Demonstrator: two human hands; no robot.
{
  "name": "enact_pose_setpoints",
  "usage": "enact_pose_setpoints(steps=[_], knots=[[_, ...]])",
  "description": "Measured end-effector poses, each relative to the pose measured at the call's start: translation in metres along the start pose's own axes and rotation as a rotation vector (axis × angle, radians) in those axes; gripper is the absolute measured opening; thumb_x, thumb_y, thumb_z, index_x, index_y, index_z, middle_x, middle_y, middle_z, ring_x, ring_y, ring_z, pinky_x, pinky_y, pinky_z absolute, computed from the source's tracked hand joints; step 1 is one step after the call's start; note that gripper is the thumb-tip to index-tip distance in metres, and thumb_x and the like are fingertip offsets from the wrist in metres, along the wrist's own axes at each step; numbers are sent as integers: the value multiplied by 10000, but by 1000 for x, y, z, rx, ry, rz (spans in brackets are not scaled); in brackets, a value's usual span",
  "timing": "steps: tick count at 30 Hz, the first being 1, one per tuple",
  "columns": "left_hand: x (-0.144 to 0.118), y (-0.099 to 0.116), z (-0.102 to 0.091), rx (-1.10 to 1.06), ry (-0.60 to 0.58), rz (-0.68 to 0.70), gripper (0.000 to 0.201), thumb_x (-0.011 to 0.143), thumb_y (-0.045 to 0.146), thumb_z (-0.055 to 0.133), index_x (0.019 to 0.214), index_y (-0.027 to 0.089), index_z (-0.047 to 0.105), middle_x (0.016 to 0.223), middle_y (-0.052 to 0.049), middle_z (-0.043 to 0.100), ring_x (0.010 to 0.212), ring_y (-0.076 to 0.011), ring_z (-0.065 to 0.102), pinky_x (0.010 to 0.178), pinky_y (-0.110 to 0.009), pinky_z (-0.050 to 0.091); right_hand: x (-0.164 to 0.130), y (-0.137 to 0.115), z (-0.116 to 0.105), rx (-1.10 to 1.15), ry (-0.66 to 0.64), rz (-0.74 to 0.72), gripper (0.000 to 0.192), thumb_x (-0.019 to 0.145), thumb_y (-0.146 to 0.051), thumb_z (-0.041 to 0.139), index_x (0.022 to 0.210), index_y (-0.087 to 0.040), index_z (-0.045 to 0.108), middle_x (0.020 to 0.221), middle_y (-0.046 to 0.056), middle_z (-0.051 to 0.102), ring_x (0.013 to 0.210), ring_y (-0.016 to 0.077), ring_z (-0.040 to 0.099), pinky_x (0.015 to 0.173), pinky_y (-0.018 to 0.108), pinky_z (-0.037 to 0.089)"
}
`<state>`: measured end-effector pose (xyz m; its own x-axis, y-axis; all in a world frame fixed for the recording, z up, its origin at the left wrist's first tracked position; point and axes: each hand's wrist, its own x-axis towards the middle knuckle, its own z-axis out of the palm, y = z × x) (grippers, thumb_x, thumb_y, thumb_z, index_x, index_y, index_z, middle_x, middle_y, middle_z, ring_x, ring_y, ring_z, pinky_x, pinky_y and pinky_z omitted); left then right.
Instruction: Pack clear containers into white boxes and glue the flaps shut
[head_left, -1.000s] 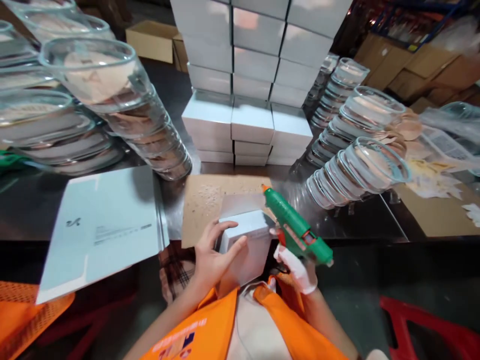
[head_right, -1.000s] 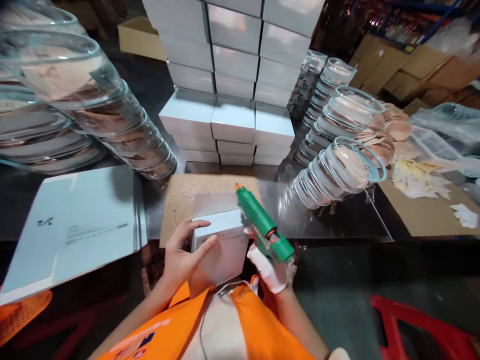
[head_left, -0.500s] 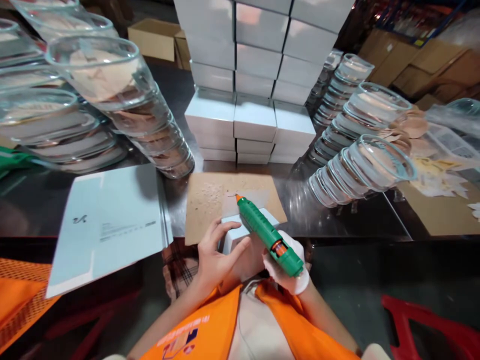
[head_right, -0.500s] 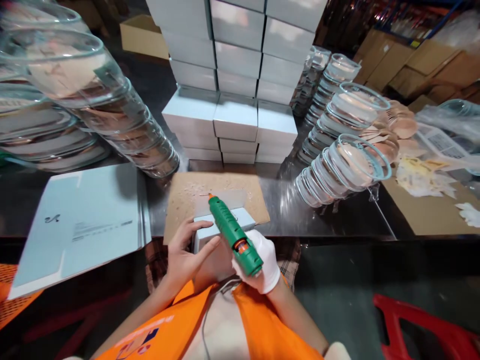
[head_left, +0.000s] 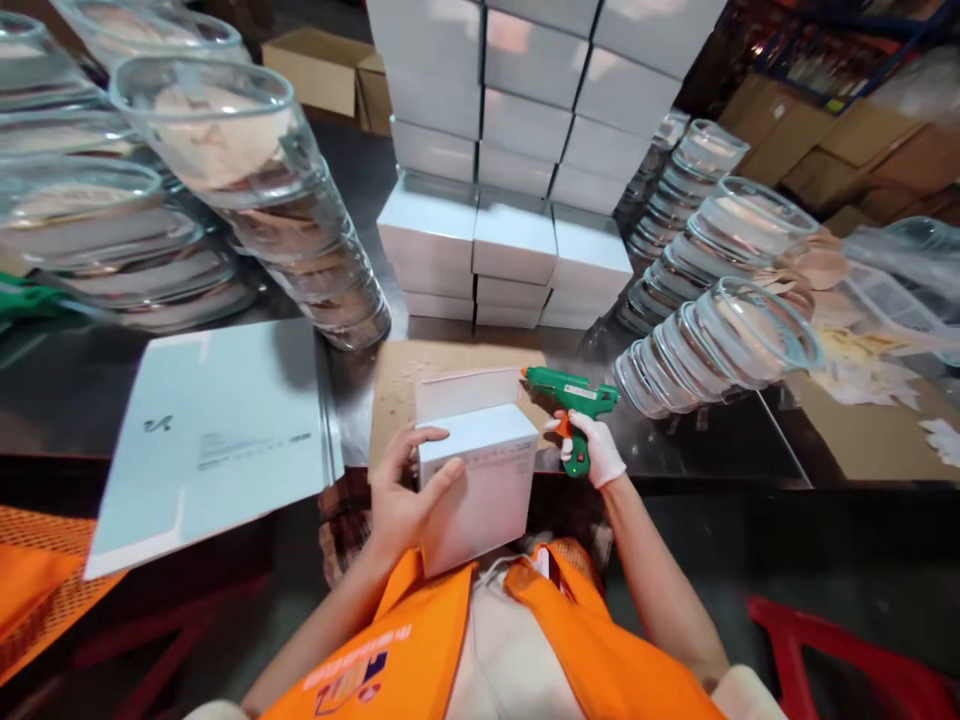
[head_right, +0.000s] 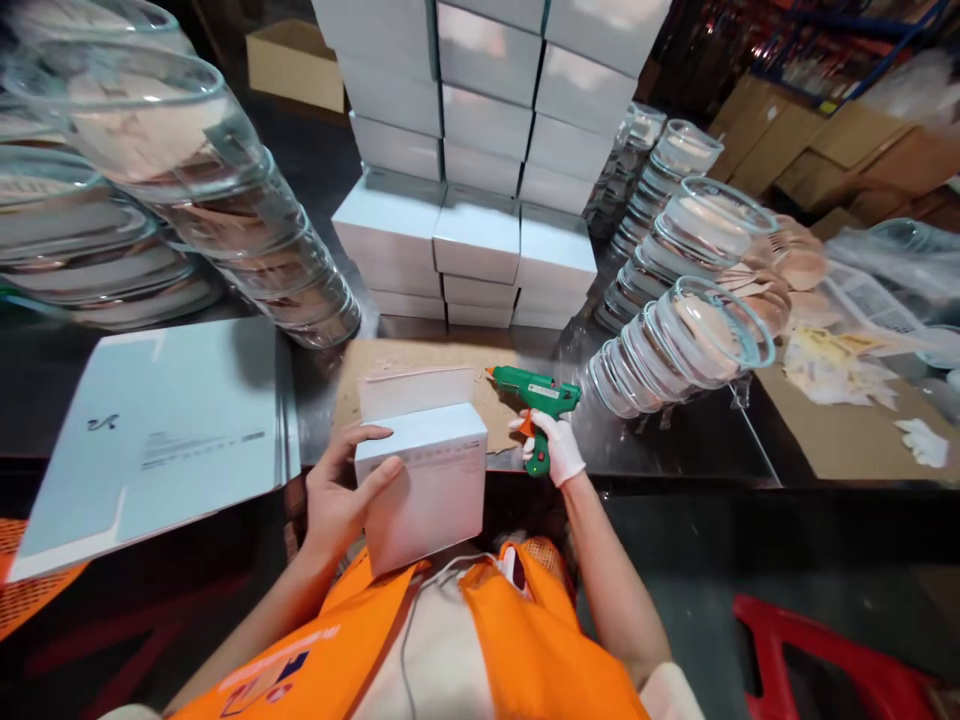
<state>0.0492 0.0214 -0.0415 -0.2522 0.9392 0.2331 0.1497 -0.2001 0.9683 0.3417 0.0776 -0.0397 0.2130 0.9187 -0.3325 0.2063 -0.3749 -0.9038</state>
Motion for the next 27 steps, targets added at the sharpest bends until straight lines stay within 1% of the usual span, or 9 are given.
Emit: enact_pose_setpoints(steps=[4,7,10,12,13,16,20,24,27], knots=[[4,1,-5,-107,2,-105,372,749,527,841,958,236,745,1000,-41,705,967,-241,665,828,-310,533,4,-22,-16,-87,125,6,445,937,-455,598,559,-229,656,460,-23,625,457,136,607,502,203,501],[6,2,-4,-182,-34,-174,446,692,589,860,930,230,745,980,-55,702,904,-241,662,749,-307,535,-15,-40,-9,-46,199,-154,179,825,-405,793,785,-231,781,656,-21,751,689,149,719,656,191,546],[5,4,3,-245,-113,-207,500,637,629,887,889,224,737,976,-60,708,840,-229,663,697,-299,526,-28,-56,19,134,-115,-243,414,716,-434,893,1057,-216,807,986,32,822,928,217,758,835,293,598],[4,4,8,-268,-130,-205,525,616,647,898,863,220,721,1049,-80,722,944,-264,696,762,-316,548,-29,-62,35,246,-308,-196,503,656,-456,932,1067,-203,794,1010,39,816,958,240,755,870,338,606],[4,4,10,-269,-118,-200,534,614,653,901,858,218,709,1108,-94,725,1030,-287,703,813,-326,557,-28,-63,39,287,-327,-187,525,631,-475,949,1050,-202,788,985,33,812,942,239,753,870,346,608],[6,2,14,-354,-38,-173,566,661,621,904,1013,253,658,1193,-97,721,1130,-304,717,881,-352,576,-27,-62,35,284,-375,-279,592,670,-681,895,1003,-202,791,1014,53,805,964,245,752,924,380,604],[14,-2,12,-532,-93,-59,597,802,522,861,1274,381,524,1067,-21,721,1089,-284,755,922,-441,603,-33,-65,15,61,-698,-583,816,755,-926,632,1117,-215,804,1338,142,736,1242,315,695,1101,484,528],[18,-2,4,-295,-135,77,422,826,629,804,870,222,699,1042,-91,697,1095,-302,736,992,-464,580,-38,-70,17,-207,-648,-844,436,884,-586,788,1167,-256,788,1370,127,728,1307,278,664,1145,470,504],[17,3,1,-244,-128,97,432,832,639,796,783,215,732,1047,-100,692,1072,-292,722,978,-454,585,-37,-67,22,-243,-654,-888,256,933,-434,767,1126,-270,805,1366,112,738,1330,267,652,1148,474,506]])
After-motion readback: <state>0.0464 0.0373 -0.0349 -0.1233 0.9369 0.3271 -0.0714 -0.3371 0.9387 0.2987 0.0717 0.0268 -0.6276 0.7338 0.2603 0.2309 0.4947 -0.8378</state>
